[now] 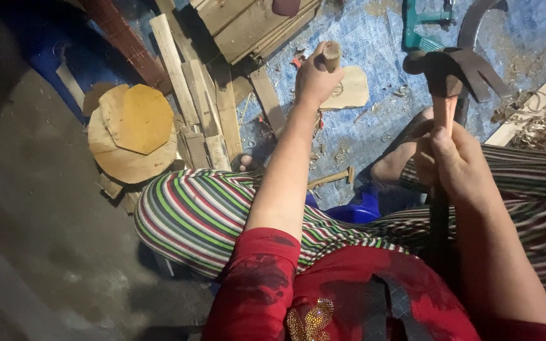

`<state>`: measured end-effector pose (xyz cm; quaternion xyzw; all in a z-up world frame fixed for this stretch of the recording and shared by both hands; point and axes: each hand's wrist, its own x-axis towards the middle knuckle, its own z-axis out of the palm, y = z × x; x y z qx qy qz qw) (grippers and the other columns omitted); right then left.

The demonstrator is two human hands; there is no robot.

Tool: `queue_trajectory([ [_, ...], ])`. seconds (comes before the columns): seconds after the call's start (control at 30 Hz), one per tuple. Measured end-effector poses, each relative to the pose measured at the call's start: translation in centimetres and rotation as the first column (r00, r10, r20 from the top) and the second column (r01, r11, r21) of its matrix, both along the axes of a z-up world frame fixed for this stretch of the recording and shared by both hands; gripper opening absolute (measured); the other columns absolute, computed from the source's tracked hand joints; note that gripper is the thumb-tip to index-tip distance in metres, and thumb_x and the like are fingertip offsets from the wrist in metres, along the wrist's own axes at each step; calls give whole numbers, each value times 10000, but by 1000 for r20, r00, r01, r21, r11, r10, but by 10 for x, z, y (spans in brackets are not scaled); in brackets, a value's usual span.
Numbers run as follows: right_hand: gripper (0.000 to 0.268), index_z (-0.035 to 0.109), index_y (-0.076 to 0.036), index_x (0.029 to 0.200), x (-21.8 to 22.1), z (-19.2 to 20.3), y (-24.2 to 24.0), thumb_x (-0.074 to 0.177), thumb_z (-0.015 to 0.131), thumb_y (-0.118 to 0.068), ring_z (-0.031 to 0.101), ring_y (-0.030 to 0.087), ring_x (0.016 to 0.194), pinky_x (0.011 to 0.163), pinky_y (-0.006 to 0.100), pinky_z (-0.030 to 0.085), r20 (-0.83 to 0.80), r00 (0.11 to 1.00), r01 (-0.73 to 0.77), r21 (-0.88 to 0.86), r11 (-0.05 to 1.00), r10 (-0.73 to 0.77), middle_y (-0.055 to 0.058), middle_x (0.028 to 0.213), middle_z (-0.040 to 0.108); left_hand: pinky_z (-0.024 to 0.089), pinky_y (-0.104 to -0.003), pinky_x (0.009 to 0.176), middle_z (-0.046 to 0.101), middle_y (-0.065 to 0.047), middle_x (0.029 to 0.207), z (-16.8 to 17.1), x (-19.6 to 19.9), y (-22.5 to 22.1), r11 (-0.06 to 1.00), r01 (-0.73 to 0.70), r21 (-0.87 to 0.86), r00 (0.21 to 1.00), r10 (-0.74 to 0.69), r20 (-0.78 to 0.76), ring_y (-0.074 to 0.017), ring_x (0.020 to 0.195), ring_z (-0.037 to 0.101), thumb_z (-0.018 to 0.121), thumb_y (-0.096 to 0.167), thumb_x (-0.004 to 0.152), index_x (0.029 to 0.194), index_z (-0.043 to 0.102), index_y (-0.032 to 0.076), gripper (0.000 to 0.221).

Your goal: Shaping a piece of wood using a hammer, chisel, and saw while sitting on the floor.

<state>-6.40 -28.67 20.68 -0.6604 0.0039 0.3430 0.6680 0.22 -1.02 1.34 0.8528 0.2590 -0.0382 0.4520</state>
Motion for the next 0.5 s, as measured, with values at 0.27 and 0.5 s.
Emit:
queue_trajectory([
  [0.27,266,490,-80,980,1,9,15,1076,563,-317,384,120,512,450,280,347,-43,999,-5,-73,997,2,22,667,454,598,-335,936,788,-28,1211,-13,3,2,992,-63,-108,997,58,-51,-242,1106,753,789,305,696,1381,633,251,704],
  [0.5,563,557,-47,1167,11,68,58,1135,268,-529,377,61,438,403,231,316,509,855,-126,14,992,101,-54,601,452,592,-363,942,779,-46,1213,-8,3,4,990,19,-140,999,-25,-37,-254,1102,745,763,246,745,1380,627,248,649],
])
